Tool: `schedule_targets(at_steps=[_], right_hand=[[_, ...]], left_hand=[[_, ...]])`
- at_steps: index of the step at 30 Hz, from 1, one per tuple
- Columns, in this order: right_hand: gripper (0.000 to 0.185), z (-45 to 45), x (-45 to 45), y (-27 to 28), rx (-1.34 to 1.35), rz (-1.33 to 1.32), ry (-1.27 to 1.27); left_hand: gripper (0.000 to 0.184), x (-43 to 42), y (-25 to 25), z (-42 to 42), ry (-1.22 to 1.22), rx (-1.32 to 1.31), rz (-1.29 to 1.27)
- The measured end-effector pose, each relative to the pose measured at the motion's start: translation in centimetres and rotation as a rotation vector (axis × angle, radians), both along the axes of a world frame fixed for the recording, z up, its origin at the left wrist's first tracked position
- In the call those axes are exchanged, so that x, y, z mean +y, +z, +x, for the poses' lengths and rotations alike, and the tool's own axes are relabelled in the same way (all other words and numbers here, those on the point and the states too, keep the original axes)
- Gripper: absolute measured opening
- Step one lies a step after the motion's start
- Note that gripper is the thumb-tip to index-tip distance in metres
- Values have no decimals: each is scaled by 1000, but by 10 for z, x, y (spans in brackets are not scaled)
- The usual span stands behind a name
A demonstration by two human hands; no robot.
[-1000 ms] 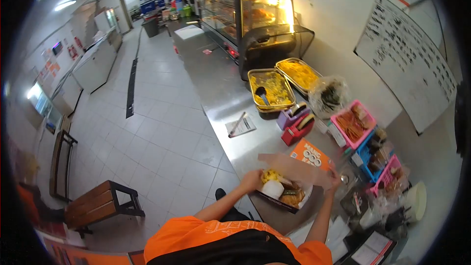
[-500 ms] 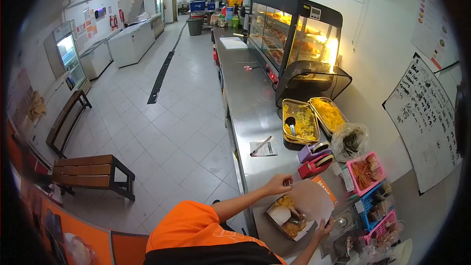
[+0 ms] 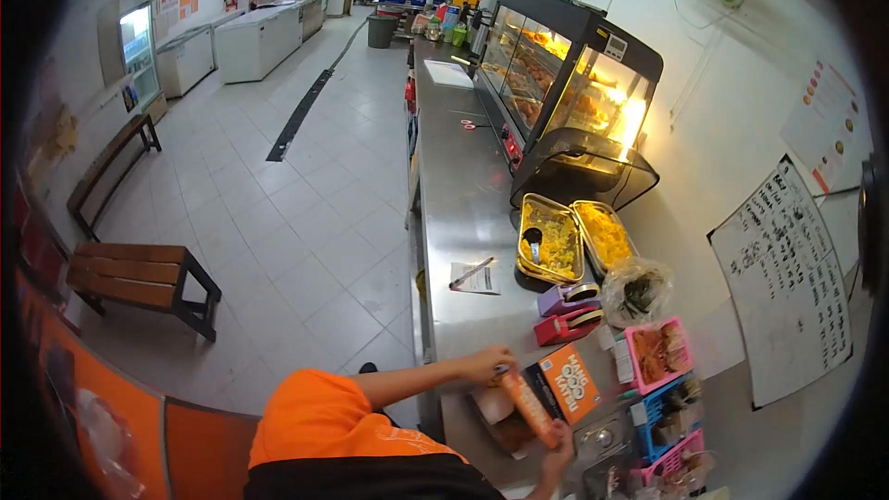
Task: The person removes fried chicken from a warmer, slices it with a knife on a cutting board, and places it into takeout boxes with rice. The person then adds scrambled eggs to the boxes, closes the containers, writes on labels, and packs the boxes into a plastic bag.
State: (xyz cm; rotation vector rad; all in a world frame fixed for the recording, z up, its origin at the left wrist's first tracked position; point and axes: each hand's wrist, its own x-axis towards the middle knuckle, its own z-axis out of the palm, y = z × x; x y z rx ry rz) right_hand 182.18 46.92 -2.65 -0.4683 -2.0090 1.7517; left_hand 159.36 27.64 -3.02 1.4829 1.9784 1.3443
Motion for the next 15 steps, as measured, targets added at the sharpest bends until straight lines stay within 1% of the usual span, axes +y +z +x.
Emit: schedule_targets(at_steps=[1, 2, 3, 4, 6, 7, 8, 9, 10, 13, 14, 15], right_hand=[[12, 5, -17, -17, 163, -77, -69], [11, 6, -34, -28, 250, 105, -71], [12, 6, -50, -35, 328, 139, -121], [21, 8, -63, -36, 239, 174, -195], [27, 1, -72, -31, 179, 255, -297], [31, -2, -72, -30, 149, 291, -348], [36, -1, -62, -35, 77, 506, -385], [36, -4, -54, -37, 52, 472, -357], [36, -6, -46, -37, 26, 439, -328], [30, -6, -20, -23, -50, 315, -236], [28, -4, -15, -16, -76, 264, -208], [27, -3, -16, -10, -101, 211, -179]], left_hand=[[29, -10, -12, 14, 78, 38, 27], [31, -18, -23, 27, 97, -14, 102], [33, -23, -33, 40, 112, -70, 174], [35, -22, -41, 50, 106, -155, 225], [37, -18, -44, 61, 88, -321, 314], [37, -15, -40, 61, 121, -283, 233], [38, -12, -36, 57, 156, -246, 149], [38, -10, -29, 53, 191, -211, 64], [37, -4, -31, 45, 193, -185, 37], [36, 11, -26, 22, 52, -217, 37], [34, 10, -22, 23, 97, -117, 140], [34, 8, -12, 21, 67, -173, 42]])
